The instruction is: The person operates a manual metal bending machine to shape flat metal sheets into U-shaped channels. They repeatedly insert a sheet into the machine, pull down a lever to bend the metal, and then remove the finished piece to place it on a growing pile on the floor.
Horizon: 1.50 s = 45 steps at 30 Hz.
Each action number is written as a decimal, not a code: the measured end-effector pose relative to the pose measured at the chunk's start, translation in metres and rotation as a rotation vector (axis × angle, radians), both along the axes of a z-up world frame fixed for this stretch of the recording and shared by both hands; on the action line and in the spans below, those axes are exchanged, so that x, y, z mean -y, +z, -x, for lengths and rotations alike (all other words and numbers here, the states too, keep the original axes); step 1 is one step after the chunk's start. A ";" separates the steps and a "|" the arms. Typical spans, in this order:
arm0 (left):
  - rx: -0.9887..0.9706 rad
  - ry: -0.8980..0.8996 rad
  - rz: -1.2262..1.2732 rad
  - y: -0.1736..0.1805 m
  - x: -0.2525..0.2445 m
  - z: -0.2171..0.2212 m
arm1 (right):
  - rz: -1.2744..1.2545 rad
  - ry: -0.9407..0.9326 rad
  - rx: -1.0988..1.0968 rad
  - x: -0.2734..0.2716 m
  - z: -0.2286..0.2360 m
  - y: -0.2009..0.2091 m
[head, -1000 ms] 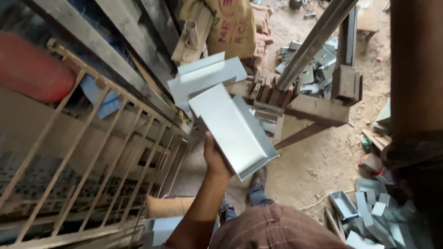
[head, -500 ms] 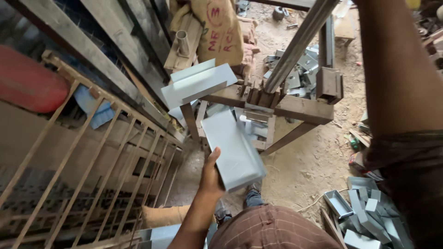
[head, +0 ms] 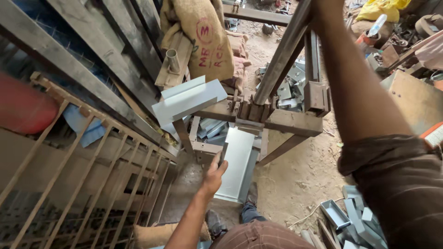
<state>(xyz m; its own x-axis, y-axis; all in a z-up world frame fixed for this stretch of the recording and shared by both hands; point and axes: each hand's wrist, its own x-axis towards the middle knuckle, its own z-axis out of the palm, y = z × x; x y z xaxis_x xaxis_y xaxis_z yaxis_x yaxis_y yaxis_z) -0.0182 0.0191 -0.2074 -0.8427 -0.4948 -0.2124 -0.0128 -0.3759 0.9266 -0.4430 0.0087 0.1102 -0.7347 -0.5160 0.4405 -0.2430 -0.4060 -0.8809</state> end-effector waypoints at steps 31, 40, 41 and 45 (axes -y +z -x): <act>0.164 0.027 0.339 0.059 -0.008 0.049 | -0.191 -0.125 0.304 0.040 0.018 -0.073; 0.056 0.085 0.413 0.033 0.017 0.090 | -0.198 -0.184 0.304 0.033 -0.003 -0.059; 0.067 0.097 0.429 0.030 0.016 0.091 | -0.191 -0.186 0.307 0.033 -0.004 -0.059; 0.031 0.161 0.531 0.015 0.015 0.094 | -0.145 -0.106 0.243 0.029 -0.005 -0.062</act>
